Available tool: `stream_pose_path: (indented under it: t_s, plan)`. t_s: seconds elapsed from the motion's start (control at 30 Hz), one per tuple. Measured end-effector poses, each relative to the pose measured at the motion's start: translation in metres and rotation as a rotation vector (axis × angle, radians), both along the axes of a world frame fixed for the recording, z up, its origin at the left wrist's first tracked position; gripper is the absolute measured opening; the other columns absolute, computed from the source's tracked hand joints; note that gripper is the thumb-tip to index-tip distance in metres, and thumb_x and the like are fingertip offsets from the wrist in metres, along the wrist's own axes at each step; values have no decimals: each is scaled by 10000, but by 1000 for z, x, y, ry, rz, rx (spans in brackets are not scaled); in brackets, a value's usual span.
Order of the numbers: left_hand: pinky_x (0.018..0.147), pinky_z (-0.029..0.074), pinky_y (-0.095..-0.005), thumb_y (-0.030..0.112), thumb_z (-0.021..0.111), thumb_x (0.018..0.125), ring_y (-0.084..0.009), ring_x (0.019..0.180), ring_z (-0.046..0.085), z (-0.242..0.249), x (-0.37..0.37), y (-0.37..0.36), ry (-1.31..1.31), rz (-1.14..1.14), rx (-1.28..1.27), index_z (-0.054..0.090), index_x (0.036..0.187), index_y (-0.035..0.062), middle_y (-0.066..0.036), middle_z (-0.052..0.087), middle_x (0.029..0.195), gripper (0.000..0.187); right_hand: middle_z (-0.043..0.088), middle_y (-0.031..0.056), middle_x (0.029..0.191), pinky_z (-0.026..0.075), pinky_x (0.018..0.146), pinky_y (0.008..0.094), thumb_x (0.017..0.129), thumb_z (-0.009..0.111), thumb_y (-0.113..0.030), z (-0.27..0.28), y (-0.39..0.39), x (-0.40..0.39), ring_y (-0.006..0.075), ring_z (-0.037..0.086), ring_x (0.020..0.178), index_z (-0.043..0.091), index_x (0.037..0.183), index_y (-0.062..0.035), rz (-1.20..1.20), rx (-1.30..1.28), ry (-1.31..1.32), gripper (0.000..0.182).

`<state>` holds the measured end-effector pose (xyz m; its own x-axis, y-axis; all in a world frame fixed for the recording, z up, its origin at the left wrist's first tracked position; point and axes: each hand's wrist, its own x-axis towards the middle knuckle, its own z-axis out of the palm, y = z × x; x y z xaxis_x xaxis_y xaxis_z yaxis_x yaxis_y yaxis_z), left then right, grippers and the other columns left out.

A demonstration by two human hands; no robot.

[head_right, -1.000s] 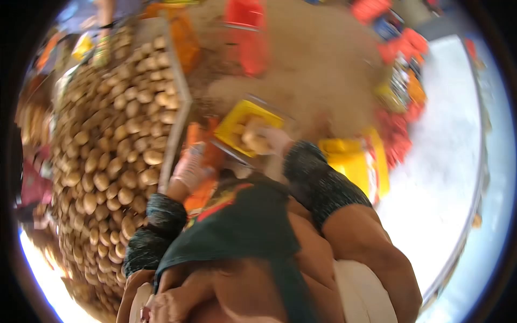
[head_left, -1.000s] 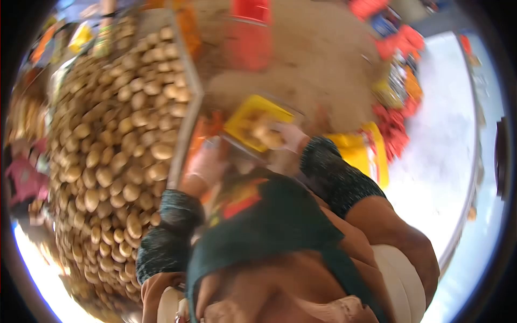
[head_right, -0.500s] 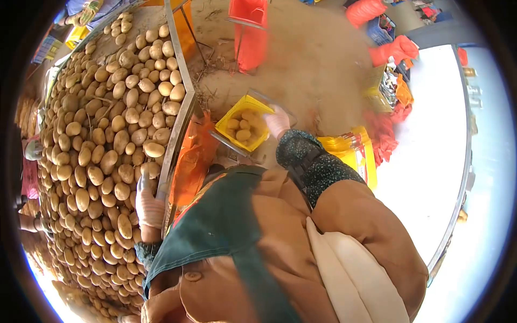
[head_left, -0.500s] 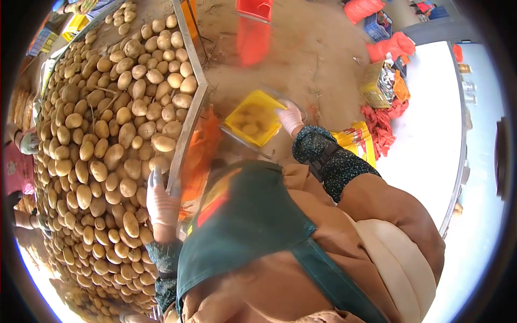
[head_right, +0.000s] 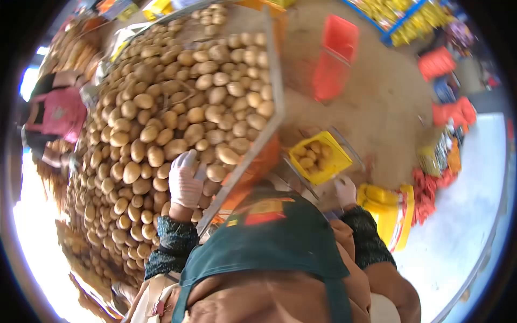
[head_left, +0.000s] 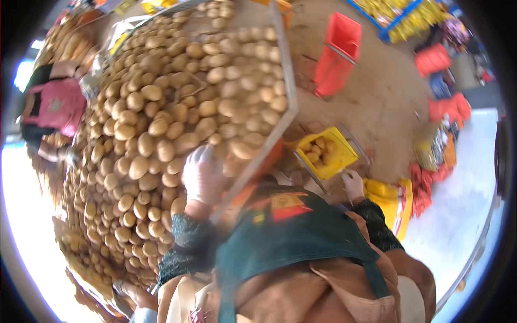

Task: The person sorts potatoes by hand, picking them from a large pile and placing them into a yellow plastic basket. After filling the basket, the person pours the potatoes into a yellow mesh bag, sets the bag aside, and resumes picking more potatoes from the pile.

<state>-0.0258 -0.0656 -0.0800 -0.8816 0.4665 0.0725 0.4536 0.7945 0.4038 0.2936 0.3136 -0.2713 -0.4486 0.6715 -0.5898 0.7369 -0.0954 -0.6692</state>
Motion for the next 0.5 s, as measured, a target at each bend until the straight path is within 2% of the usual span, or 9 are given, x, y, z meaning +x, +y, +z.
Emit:
stream_pose_path:
  t_s: [0.07,0.13,0.17,0.23,0.27,0.37,0.4,0.5]
  plan:
    - [956,496,-465,124,758,812,-395,1084,612,7,-18,-20,158,160,42,668,1151,2,-205,670,1132,372,666,65,938,569,606,334,912,629,-199,1,0,-4,173,666,801,689,1124,-44,-13,-35,17,270]
    - [901,504,-473,144,722,831,-392,1006,620,17,-34,-43,352,308,-62,670,1142,24,-185,672,1085,337,685,107,910,559,617,319,901,634,-214,-5,0,-10,187,654,728,683,1134,-21,-27,-59,12,306]
    - [869,508,-478,152,692,830,-394,959,622,19,-44,-59,459,356,-84,662,1148,35,-168,667,1073,341,678,93,918,558,600,311,909,634,-204,-10,0,-17,182,660,732,687,1128,-36,-29,-62,35,281]
    - [895,505,-469,210,703,847,-375,994,625,15,-60,-90,536,468,-87,662,1172,35,-165,668,1081,371,664,66,933,554,565,295,925,635,-184,-19,1,-29,173,671,740,696,1116,-65,-42,-65,73,233]
    - [917,505,-462,293,711,863,-359,1025,625,6,-72,-107,560,471,-165,641,1233,39,-167,660,1124,453,669,60,895,548,577,288,916,647,-168,0,-5,-51,166,674,746,693,1117,-45,-7,-68,55,239]
    - [925,508,-448,364,717,859,-351,1056,624,13,-97,-108,341,419,-390,585,1323,64,-176,646,1150,568,697,125,919,544,709,312,909,630,-129,69,-38,-141,167,665,794,686,1115,3,333,76,176,251]
    - [913,508,-446,394,703,866,-343,1069,628,19,-104,-102,145,414,-613,522,1399,96,-156,643,1163,637,707,145,946,544,755,324,915,630,-130,83,-52,-172,198,682,832,686,1118,-4,456,156,256,246]
    - [909,498,-452,400,694,870,-328,1073,633,20,-122,-106,40,346,-721,503,1420,116,-125,652,1149,648,720,192,1043,543,854,368,917,649,-153,116,-96,-261,310,705,962,691,1130,-36,819,315,472,246]
